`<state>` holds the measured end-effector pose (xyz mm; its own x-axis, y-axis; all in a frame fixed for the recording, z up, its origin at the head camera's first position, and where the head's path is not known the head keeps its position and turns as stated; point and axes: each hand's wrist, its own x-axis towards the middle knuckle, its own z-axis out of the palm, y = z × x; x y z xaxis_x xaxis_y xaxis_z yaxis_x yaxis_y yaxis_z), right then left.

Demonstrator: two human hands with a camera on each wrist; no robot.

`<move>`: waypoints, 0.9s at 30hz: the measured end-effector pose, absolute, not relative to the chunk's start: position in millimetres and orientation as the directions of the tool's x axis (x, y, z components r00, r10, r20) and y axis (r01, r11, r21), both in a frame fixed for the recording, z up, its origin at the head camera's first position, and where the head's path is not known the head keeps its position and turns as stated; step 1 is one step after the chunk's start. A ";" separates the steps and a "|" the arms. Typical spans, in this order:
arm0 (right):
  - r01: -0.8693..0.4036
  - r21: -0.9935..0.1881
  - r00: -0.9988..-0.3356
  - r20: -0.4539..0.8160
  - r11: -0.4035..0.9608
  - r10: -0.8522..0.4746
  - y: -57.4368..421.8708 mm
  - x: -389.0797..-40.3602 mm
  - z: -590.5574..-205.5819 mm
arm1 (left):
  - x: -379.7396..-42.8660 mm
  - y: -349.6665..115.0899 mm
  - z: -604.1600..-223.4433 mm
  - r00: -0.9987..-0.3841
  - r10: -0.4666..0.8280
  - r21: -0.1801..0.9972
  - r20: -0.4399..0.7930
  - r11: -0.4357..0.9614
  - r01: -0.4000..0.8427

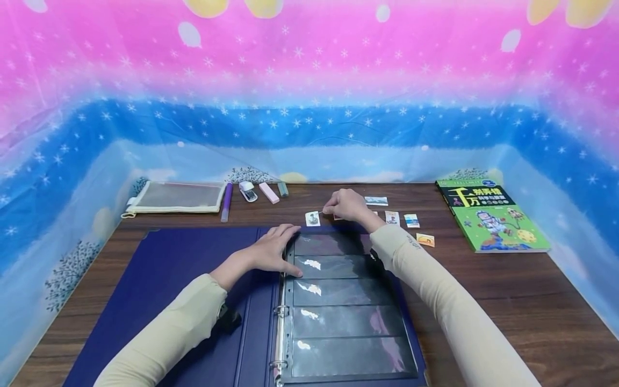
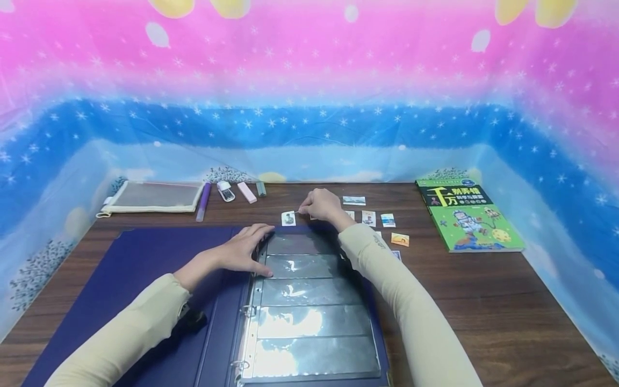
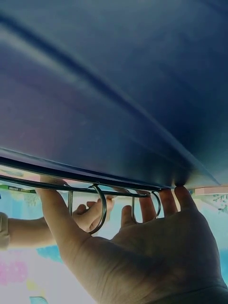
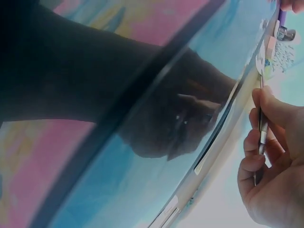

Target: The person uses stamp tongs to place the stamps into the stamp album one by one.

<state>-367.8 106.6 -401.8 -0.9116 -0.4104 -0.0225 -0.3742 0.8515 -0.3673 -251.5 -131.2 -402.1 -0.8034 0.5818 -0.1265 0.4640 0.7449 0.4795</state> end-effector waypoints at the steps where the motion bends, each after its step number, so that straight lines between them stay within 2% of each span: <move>1: -0.369 -0.388 -0.914 -0.012 0.845 -0.405 107.6 -366.9 -400.8 | -251.5 -130.7 -402.1 -0.803 0.582 0.478 -0.128 0.746 0.464; 8: -0.344 -0.486 -0.934 0.087 0.804 -0.347 115.6 -358.9 -394.4 | -250.5 -127.1 -396.0 -0.791 0.592 0.475 -0.158 0.747 0.464; 15: -0.364 -0.519 -0.931 0.191 0.774 -0.309 120.3 -345.7 -389.9 | -254.6 -116.9 -384.1 -0.763 0.610 0.396 -0.213 0.768 0.504; 20: -0.363 -0.553 -0.932 0.206 0.750 -0.300 123.6 -336.0 -382.9 | -258.8 -102.9 -379.7 -0.776 0.615 0.369 -0.139 0.760 0.536; 27: -0.385 -0.595 -0.923 0.247 0.705 -0.296 125.8 -323.5 -377.2 | -263.6 -87.7 -392.0 -0.802 0.594 0.324 -0.062 0.772 0.547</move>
